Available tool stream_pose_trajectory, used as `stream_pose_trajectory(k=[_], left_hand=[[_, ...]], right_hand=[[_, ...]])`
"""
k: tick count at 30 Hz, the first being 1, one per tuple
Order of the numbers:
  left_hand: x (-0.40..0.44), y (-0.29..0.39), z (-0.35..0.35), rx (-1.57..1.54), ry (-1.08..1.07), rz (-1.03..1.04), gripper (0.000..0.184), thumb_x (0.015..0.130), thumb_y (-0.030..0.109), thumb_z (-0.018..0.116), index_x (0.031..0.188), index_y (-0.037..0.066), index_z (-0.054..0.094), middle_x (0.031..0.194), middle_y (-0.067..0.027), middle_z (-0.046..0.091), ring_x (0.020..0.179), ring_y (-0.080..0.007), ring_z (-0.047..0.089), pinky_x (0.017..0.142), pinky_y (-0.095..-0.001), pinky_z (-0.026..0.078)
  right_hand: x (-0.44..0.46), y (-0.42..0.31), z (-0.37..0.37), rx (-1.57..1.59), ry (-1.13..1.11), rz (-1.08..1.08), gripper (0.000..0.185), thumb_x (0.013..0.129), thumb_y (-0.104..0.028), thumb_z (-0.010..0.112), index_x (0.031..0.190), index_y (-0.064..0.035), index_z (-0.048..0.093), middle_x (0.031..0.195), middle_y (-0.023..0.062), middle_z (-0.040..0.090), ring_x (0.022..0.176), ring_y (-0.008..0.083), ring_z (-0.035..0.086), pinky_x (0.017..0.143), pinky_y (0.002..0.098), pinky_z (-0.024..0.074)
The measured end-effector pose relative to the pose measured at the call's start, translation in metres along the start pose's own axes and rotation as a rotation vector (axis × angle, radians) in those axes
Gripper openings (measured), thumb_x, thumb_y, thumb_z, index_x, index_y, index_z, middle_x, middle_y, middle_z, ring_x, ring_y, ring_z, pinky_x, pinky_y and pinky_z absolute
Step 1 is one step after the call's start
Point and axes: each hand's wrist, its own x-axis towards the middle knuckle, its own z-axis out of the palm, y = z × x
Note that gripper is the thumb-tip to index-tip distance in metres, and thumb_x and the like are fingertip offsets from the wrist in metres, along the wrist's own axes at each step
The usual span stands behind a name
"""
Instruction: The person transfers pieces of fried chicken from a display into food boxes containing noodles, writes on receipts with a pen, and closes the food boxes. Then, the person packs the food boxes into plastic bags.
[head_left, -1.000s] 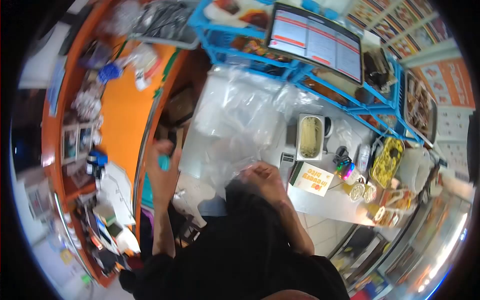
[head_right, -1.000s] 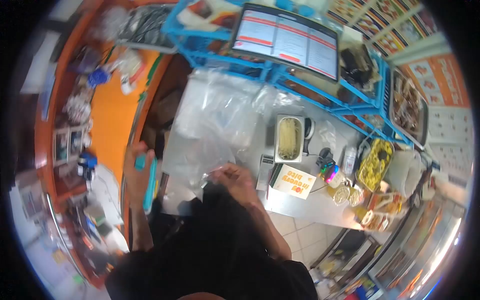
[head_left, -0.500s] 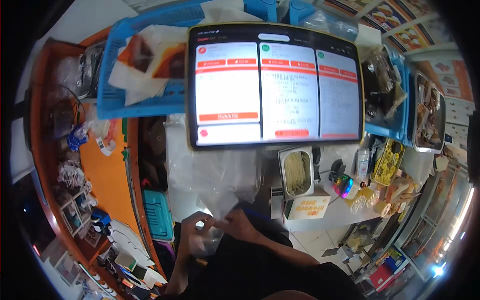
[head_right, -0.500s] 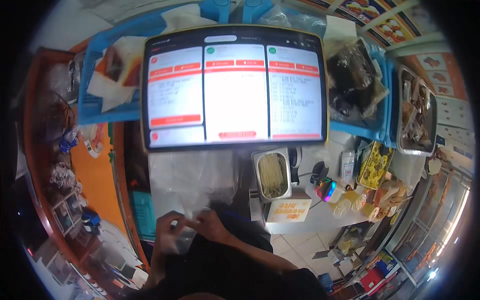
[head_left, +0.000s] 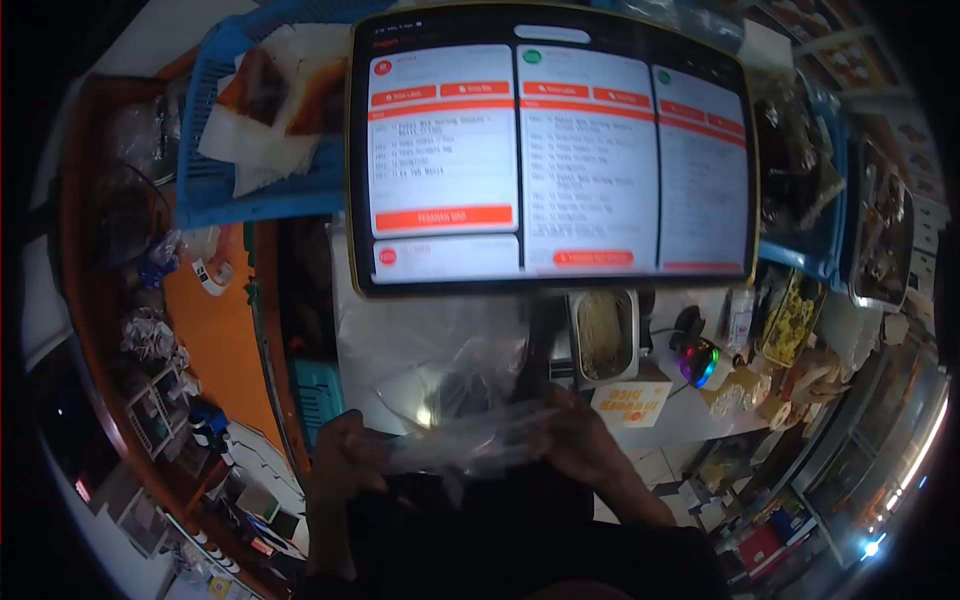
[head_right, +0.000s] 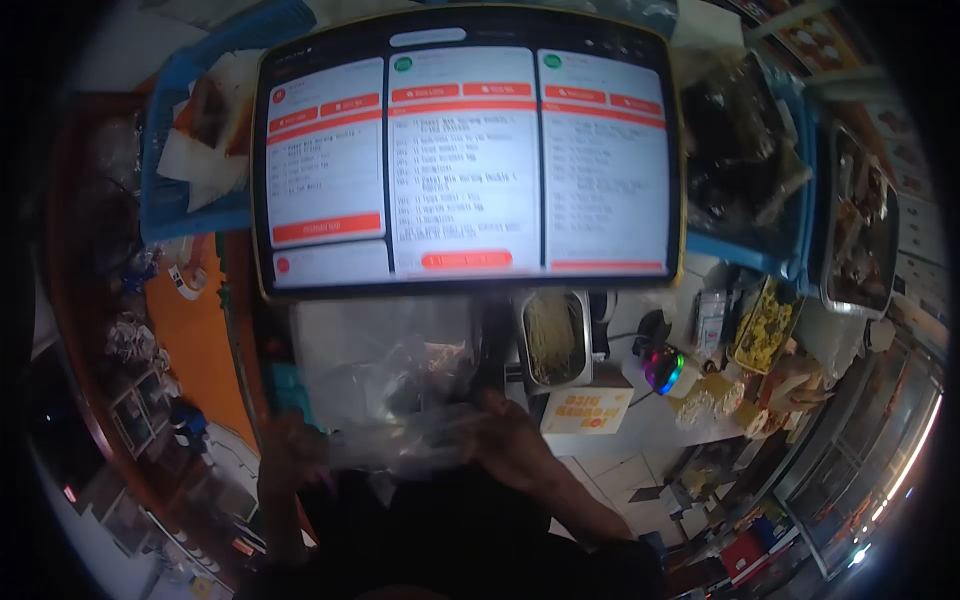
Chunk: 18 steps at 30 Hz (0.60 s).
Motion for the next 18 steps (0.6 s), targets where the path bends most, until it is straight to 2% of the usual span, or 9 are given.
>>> stream_pose_trajectory(k=[2,3,5,6,9,10,12,14,18], left_hand=[[-0.022,0.003,-0.015,0.557,-0.143,0.263,0.03,0.092,0.039,0.064,0.087,0.012,0.051,0.065,0.0011,0.049,0.059,-0.0106,0.052,0.059,-0.0315,0.044],[-0.034,0.01,-0.023,1.078,-0.174,0.589,0.03,0.093,0.04,0.062,0.094,0.01,0.055,0.072,-0.0005,0.054,0.065,-0.012,0.055,0.062,-0.0332,0.046],[-0.061,0.0,-0.076,0.651,-0.382,0.758,0.034,0.089,0.035,0.065,0.107,0.007,0.059,0.092,-0.0071,0.056,0.079,-0.0195,0.059,0.067,-0.0376,0.051],[-0.076,-0.005,-0.095,0.461,-0.365,0.84,0.035,0.09,0.035,0.064,0.109,0.006,0.059,0.094,-0.0075,0.056,0.081,-0.02,0.059,0.069,-0.0375,0.051],[-0.094,-0.015,-0.083,0.792,0.356,1.176,0.038,0.091,0.034,0.062,0.115,0.005,0.056,0.102,-0.0085,0.057,0.089,-0.0212,0.059,0.074,-0.0372,0.051],[-0.095,-0.02,-0.074,0.982,0.535,1.219,0.039,0.091,0.033,0.061,0.117,0.004,0.055,0.104,-0.0089,0.057,0.091,-0.0216,0.059,0.076,-0.037,0.051],[-0.091,-0.033,-0.059,1.271,0.75,1.265,0.042,0.092,0.032,0.059,0.121,0.003,0.053,0.109,-0.0096,0.057,0.096,-0.0225,0.059,0.08,-0.0368,0.051],[-0.088,-0.048,-0.052,1.402,0.788,1.283,0.044,0.092,0.032,0.058,0.125,0.002,0.052,0.114,-0.0104,0.057,0.101,-0.0233,0.059,0.083,-0.0366,0.051],[-0.102,-0.076,-0.052,1.564,0.821,1.258,0.049,0.094,0.03,0.054,0.132,0.0,0.048,0.124,-0.0118,0.058,0.111,-0.025,0.059,0.09,-0.0361,0.051]], right_hand=[[-0.037,-0.008,-0.014,0.135,-0.166,0.083,0.016,0.093,-0.004,0.053,0.089,-0.014,0.042,0.078,0.0008,0.051,0.066,0.0119,0.056,0.055,0.0254,0.0449],[-0.055,-0.016,-0.01,0.115,-0.037,0.039,0.018,0.092,-0.004,0.055,0.089,-0.0151,0.042,0.072,-0.0019,0.047,0.058,0.0097,0.052,0.049,0.0254,0.0431],[-0.089,-0.025,-0.004,-0.141,0.244,-0.261,0.02,0.091,-0.003,0.058,0.086,-0.0146,0.042,0.067,-0.0048,0.045,0.049,0.0071,0.048,0.043,0.0236,0.0373],[-0.108,-0.027,-0.004,-0.175,0.079,-0.301,0.023,0.089,-0.002,0.062,0.084,-0.0137,0.042,0.063,-0.004,0.044,0.049,0.008,0.049,0.043,0.0252,0.0362],[-0.132,-0.012,-0.024,-0.765,-0.672,-0.787,0.03,0.085,-0.003,0.072,0.078,-0.0104,0.044,0.055,0.0007,0.041,0.047,0.0143,0.052,0.042,0.0306,0.0331],[-0.138,0.0,-0.015,-0.877,-0.814,-0.739,0.029,0.082,-0.007,0.076,0.079,-0.007,0.047,0.06,0.0046,0.047,0.049,0.0227,0.051,0.045,0.0344,0.0357],[-0.127,0.047,-0.013,-1.027,-0.788,-0.659,0.026,0.081,-0.004,0.076,0.086,-0.0058,0.05,0.07,0.0053,0.053,0.057,0.0254,0.054,0.051,0.0366,0.0417],[-0.109,0.087,-0.021,-1.22,-0.486,-1.012,0.03,0.078,-0.003,0.077,0.089,-0.0058,0.05,0.077,0.0064,0.054,0.062,0.0258,0.056,0.058,0.038,0.046],[-0.126,0.116,-0.045,-0.989,-0.379,-0.693,0.032,0.08,-0.004,0.077,0.085,-0.0071,0.045,0.074,0.0057,0.05,0.059,0.0195,0.053,0.054,0.031,0.0434]])
